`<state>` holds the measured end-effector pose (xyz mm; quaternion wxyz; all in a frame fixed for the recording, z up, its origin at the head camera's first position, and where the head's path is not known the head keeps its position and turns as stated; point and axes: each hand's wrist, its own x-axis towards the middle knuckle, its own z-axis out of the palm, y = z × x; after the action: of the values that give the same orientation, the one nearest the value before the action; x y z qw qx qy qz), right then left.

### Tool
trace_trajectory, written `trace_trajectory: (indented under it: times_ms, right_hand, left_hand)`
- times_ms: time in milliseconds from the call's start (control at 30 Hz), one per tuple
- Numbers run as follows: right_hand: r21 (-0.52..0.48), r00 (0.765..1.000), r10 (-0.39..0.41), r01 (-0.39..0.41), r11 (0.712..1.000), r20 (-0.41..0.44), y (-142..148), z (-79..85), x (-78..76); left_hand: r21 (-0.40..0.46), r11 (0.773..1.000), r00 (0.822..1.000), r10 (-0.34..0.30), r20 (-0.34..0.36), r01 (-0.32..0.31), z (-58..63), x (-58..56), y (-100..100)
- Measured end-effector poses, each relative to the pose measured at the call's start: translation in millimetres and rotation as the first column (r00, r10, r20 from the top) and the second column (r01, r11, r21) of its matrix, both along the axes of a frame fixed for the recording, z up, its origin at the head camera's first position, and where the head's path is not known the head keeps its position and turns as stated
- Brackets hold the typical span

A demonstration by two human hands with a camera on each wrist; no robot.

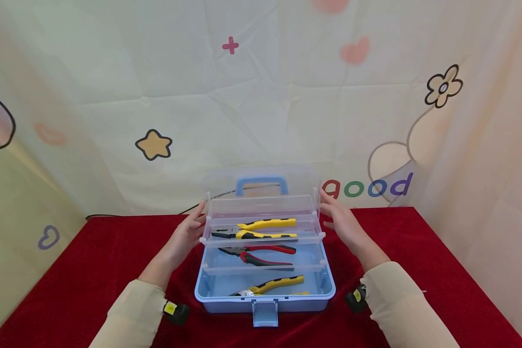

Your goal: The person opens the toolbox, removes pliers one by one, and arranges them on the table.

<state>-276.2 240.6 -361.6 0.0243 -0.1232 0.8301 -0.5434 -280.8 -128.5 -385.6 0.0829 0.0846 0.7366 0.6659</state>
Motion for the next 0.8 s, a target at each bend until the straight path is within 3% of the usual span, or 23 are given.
trace_trajectory:
  times_ms: [233,800]
  right_hand:
    - [-0.014,1.0,0.012,-0.012,1.0,0.014,-0.1,-4.5,-2.7]
    - [-0.05,0.997,0.032,-0.028,0.998,0.075,-1.5,-10.2,-8.0]
  left_hand:
    - [0.018,1.0,1.0,0.003,-0.009,-0.002,-3.1,-1.7,-2.1]
    - [0.103,0.995,0.999,0.0,0.044,-0.005,-11.3,-5.3,-0.3]
